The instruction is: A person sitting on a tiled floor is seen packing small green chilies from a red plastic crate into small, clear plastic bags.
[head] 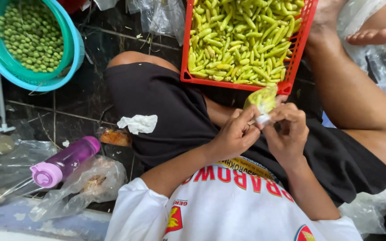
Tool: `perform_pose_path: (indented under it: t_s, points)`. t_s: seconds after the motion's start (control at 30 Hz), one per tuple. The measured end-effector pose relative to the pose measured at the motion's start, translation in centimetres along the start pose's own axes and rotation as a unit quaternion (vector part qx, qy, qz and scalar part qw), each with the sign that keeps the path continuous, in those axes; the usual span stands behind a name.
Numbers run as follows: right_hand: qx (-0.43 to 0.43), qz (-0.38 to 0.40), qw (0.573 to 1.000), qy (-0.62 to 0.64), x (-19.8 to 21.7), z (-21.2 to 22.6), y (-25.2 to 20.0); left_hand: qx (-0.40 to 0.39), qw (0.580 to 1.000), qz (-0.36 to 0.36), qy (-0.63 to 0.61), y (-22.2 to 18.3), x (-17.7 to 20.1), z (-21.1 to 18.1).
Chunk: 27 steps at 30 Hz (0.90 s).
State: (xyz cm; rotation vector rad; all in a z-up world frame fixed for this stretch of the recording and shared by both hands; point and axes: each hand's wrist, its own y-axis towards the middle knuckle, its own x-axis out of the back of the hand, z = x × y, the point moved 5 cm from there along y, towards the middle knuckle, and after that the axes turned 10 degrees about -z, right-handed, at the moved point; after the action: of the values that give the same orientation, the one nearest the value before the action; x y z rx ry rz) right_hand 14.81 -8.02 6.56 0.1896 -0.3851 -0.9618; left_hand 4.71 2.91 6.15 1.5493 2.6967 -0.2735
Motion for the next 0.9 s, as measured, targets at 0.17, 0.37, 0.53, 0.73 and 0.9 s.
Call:
perform_pose_path:
  t_s: [0.17,0.37,0.53,0.73,0.9]
  points:
    - [0.076,0.041,0.996,0.010,-0.3,2.5,1.1,0.048,0.994,-0.063,-0.074,-0.4,0.3,0.1]
    - [0.042,0.118,0.992,-0.001,0.5,3.4,2.2,0.019,0.996,-0.070,-0.045,0.0,0.7,-1.4]
    - [-0.020,0.127,0.992,0.018,0.5,3.2,3.1,-0.033,0.998,-0.043,0.014,-0.1,0.6,-2.9]
    - [0.015,0.141,0.990,0.002,0.8,2.9,3.2,-0.056,0.996,-0.041,0.049,-0.2,-0.2,-1.8]
    - [0.078,0.109,0.991,-0.005,1.4,3.4,2.9,-0.090,0.996,-0.014,0.024,0.2,0.0,-4.6]
